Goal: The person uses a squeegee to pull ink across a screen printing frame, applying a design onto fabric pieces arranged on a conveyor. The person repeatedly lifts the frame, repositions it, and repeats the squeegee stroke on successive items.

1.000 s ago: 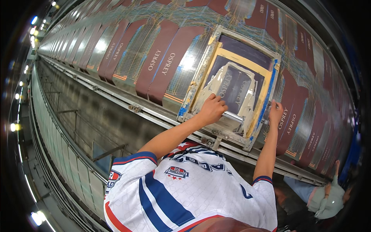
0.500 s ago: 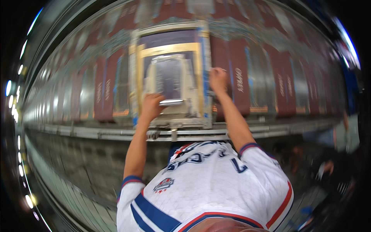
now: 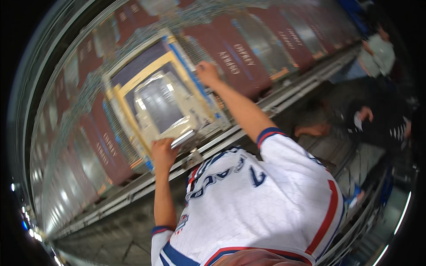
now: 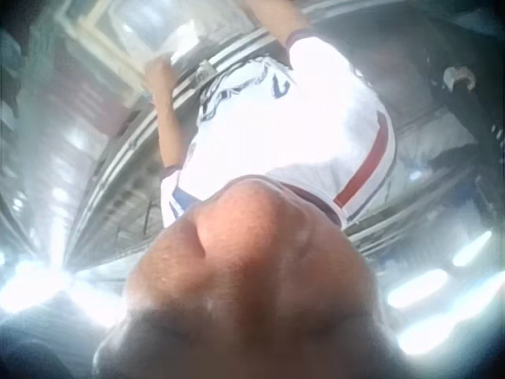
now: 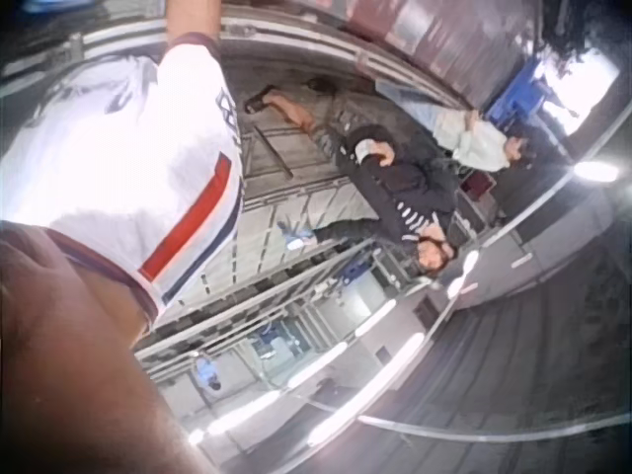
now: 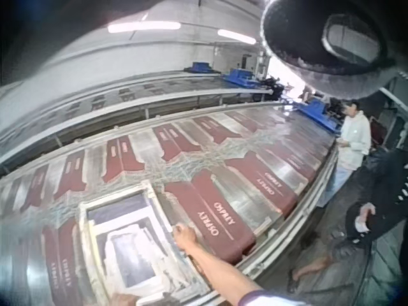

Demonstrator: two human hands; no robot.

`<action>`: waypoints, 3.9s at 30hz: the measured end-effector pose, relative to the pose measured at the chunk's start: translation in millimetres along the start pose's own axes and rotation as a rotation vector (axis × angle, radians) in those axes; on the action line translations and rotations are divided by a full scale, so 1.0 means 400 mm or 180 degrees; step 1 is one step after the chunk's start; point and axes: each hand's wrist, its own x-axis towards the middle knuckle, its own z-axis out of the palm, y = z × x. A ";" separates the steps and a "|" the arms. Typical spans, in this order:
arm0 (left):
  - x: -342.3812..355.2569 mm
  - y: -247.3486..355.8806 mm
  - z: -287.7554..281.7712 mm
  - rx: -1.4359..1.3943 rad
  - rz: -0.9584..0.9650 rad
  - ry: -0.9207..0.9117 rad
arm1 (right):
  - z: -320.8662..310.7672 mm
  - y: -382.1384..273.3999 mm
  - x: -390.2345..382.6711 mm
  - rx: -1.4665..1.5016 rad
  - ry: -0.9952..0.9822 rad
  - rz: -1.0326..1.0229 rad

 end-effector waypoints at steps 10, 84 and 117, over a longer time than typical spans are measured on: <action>0.228 -0.139 -0.046 0.0375 -0.0131 -0.0548 | -0.118 -0.104 0.050 -0.1650 -0.1397 0.0440; 0.108 -0.043 -0.005 0.0033 0.0320 -0.0279 | 0.054 -0.220 -0.374 -0.1862 -0.2039 -0.1772; 0.104 -0.064 -0.013 0.0099 -0.0010 -0.0329 | 0.057 -0.260 -0.365 -0.1586 -0.2045 -0.1711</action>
